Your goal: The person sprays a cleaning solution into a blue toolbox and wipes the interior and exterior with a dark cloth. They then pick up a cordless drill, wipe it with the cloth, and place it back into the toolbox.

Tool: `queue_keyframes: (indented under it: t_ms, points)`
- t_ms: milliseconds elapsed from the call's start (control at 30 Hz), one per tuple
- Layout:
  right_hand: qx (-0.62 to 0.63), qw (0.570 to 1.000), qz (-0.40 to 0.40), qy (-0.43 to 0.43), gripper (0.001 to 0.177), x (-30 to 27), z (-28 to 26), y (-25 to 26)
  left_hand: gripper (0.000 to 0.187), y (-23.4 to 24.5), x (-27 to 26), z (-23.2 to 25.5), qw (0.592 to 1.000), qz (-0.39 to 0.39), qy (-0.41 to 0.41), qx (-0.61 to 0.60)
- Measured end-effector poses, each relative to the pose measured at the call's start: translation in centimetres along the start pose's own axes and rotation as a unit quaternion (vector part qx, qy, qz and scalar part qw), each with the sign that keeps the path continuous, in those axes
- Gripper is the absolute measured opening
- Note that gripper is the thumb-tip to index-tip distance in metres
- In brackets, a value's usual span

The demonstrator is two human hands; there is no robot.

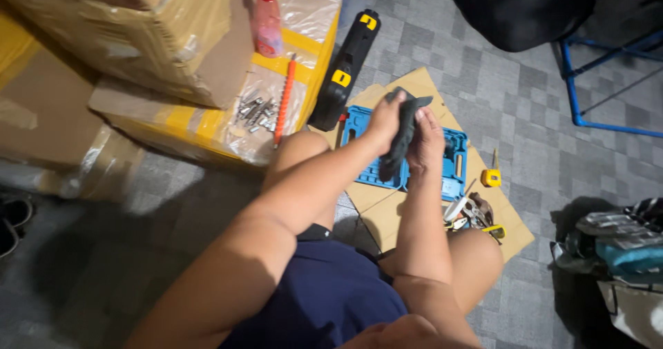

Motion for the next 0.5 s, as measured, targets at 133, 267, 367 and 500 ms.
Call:
queue_keyframes:
  t_ms: [133,267,367,500]
  points:
    - [0.149,0.988,-0.040,-0.002,0.028,-0.3,1.0,-1.0,0.055,2.4,0.4,1.4,0.983,-0.028,0.116,-0.141]
    - [0.118,0.991,-0.070,0.002,0.031,0.0,0.2,-2.1,0.051,1.7,0.3,2.8,0.961,-0.044,0.120,-0.246]
    - [-0.040,0.997,-0.035,0.047,0.032,0.4,-0.9,-1.6,0.038,0.9,-0.1,3.3,0.967,-0.057,0.106,-0.224]
    - [-0.170,0.980,0.001,0.103,0.032,-0.6,-1.7,-1.1,0.026,0.1,-1.9,3.1,0.985,-0.118,0.073,-0.101]
Point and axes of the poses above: each hand's wrist, its own x-axis towards the middle knuckle, its own y-axis out of the back of the hand, z = x × y, the point moved 6 cm from there along x, towards the middle knuckle, and after that the axes turned 6 degrees about -x, right-handed, at the moved point
